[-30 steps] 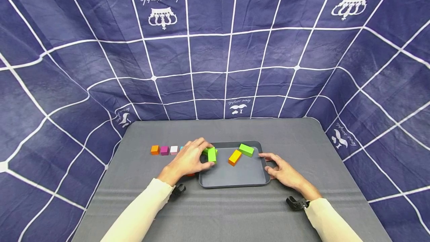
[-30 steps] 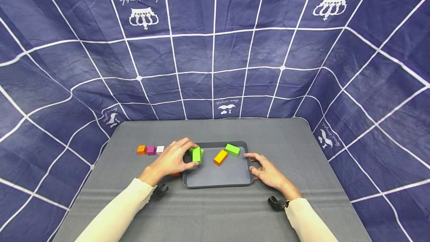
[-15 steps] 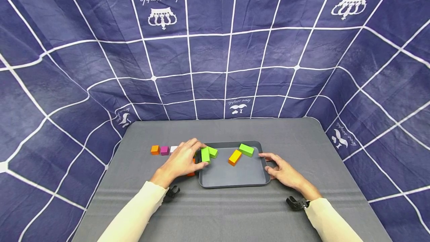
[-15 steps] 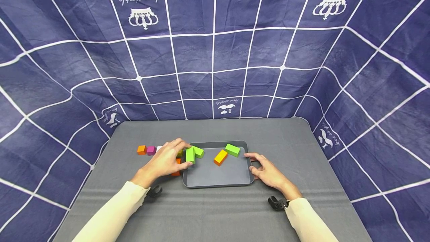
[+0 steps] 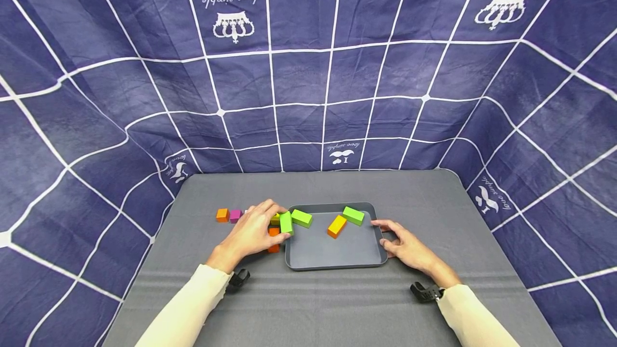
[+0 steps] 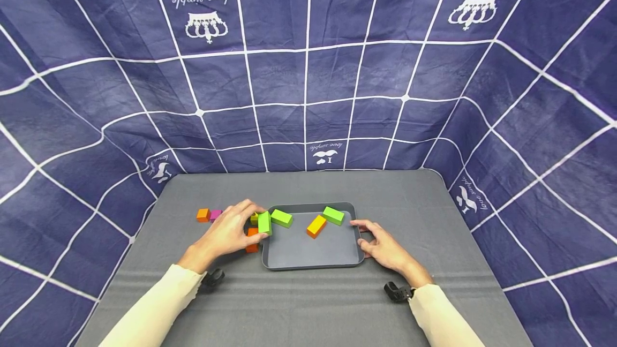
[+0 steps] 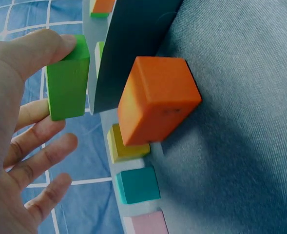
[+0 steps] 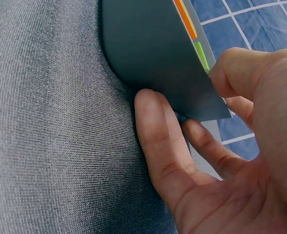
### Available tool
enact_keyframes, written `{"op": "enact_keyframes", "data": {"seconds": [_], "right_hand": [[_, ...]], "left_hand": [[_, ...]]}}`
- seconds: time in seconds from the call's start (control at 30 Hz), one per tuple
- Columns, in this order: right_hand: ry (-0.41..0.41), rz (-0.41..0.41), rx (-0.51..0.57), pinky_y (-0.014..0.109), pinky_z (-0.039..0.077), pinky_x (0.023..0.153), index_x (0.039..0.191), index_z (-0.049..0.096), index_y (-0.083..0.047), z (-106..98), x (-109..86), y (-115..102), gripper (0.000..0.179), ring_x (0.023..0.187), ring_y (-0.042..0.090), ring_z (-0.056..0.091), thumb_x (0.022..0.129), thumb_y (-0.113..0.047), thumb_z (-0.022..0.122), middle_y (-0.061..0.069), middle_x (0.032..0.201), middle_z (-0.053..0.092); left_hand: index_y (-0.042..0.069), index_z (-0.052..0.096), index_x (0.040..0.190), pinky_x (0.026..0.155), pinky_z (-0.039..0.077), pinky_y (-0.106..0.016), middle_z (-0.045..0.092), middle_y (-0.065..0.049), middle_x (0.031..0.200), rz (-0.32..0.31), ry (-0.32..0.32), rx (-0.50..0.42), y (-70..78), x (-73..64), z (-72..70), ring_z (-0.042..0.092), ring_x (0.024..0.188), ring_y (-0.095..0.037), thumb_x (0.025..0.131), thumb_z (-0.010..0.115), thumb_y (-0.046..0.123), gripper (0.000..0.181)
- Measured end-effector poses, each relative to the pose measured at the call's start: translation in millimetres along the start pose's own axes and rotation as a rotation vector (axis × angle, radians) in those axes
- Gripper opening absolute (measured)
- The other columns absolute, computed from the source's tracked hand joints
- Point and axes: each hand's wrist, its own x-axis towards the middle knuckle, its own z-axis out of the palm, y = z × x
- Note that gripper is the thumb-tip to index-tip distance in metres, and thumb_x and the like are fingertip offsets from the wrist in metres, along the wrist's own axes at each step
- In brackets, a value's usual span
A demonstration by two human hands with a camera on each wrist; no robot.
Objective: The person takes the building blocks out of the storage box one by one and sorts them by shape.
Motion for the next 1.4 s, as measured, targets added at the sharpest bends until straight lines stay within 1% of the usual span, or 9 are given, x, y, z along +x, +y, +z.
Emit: {"op": "enact_keyframes", "data": {"seconds": [0.2, 0.3, 0.5, 0.67, 0.87, 1.0, 1.1, 1.23, 1.4], "right_hand": [[0.005, 0.004, -0.008, 0.027, 0.065, 0.074, 0.166, 0.057, -0.002, 0, 0.0, 1, 0.058, 0.075, 0.011, 0.069, 0.110, 0.002, 0.070, 0.038, 0.159, 0.055], [0.008, 0.005, -0.012, 0.027, 0.065, 0.074, 0.166, 0.057, -0.002, 0, -0.2, 2, 0.057, 0.076, 0.011, 0.070, 0.110, 0.001, 0.070, 0.037, 0.158, 0.056], [0.011, 0.005, -0.008, 0.027, 0.065, 0.074, 0.166, 0.057, -0.002, 1, -0.8, 2, 0.057, 0.076, 0.011, 0.070, 0.110, 0.001, 0.071, 0.037, 0.158, 0.056], [0.008, 0.013, -0.010, 0.028, 0.065, 0.075, 0.166, 0.057, -0.003, 1, -0.5, 1, 0.057, 0.078, 0.013, 0.071, 0.111, 0.001, 0.070, 0.038, 0.158, 0.055], [0.013, 0.025, -0.026, 0.027, 0.065, 0.075, 0.166, 0.057, -0.003, 1, -0.5, 0, 0.056, 0.080, 0.014, 0.072, 0.111, -0.001, 0.070, 0.036, 0.158, 0.055], [0.013, 0.025, -0.044, 0.027, 0.065, 0.075, 0.166, 0.057, -0.004, 1, -0.6, 0, 0.056, 0.079, 0.013, 0.071, 0.111, -0.002, 0.070, 0.036, 0.158, 0.056], [0.006, 0.020, -0.033, 0.027, 0.065, 0.075, 0.166, 0.057, -0.004, 0, -0.5, 0, 0.057, 0.080, 0.014, 0.071, 0.111, -0.001, 0.071, 0.037, 0.158, 0.055], [0.005, 0.017, -0.018, 0.027, 0.065, 0.075, 0.166, 0.057, -0.004, 0, -0.3, 0, 0.058, 0.081, 0.016, 0.072, 0.111, 0.000, 0.071, 0.037, 0.159, 0.055], [0.005, 0.010, -0.018, 0.027, 0.065, 0.075, 0.167, 0.057, -0.003, 0, -0.1, 1, 0.057, 0.081, 0.015, 0.072, 0.111, 0.000, 0.071, 0.038, 0.160, 0.055]], "left_hand": [[0.017, 0.080, 0.136, 0.105, 0.058, -0.048, 0.077, -0.002, 0.128, -0.001, 0.004, 0.005, -6.0, -5.1, -4.1, 0.077, 0.116, -0.026, 0.090, 0.100, 0.051, 0.061], [0.017, 0.080, 0.136, 0.104, 0.059, -0.047, 0.077, 0.000, 0.126, -0.003, 0.015, 0.017, -9.5, -8.6, -5.1, 0.077, 0.114, -0.025, 0.089, 0.101, 0.050, 0.060], [0.019, 0.081, 0.137, 0.103, 0.060, -0.048, 0.077, 0.001, 0.127, -0.010, 0.039, 0.022, -17.1, -16.4, -6.5, 0.079, 0.116, -0.024, 0.088, 0.102, 0.049, 0.060], [0.020, 0.081, 0.139, 0.103, 0.060, -0.050, 0.077, 0.001, 0.129, -0.034, 0.045, 0.032, -24.0, -23.2, -8.1, 0.079, 0.116, -0.027, 0.087, 0.102, 0.050, 0.063], [0.018, 0.080, 0.139, 0.104, 0.059, -0.053, 0.077, 0.000, 0.130, -0.061, 0.035, 0.028, -32.4, -29.6, -9.7, 0.078, 0.119, -0.031, 0.088, 0.101, 0.051, 0.064], [0.017, 0.081, 0.136, 0.101, 0.060, -0.054, 0.077, -0.001, 0.127, -0.061, 0.053, 0.022, -37.0, -34.5, -10.9, 0.078, 0.112, -0.027, 0.087, 0.102, 0.047, 0.062], [0.016, 0.081, 0.134, 0.100, 0.061, -0.054, 0.076, -0.001, 0.125, -0.062, 0.065, 0.013, -40.0, -38.0, -11.5, 0.079, 0.110, -0.025, 0.086, 0.103, 0.044, 0.060], [0.014, 0.081, 0.135, 0.103, 0.062, -0.055, 0.076, -0.001, 0.126, -0.067, 0.051, -0.003, -44.2, -41.0, -11.3, 0.080, 0.113, -0.025, 0.087, 0.103, 0.041, 0.059], [0.014, 0.079, 0.138, 0.104, 0.062, -0.058, 0.076, -0.004, 0.129, -0.066, 0.027, 0.006, -48.8, -44.2, -9.6, 0.081, 0.114, -0.025, 0.088, 0.103, 0.039, 0.061]]}}
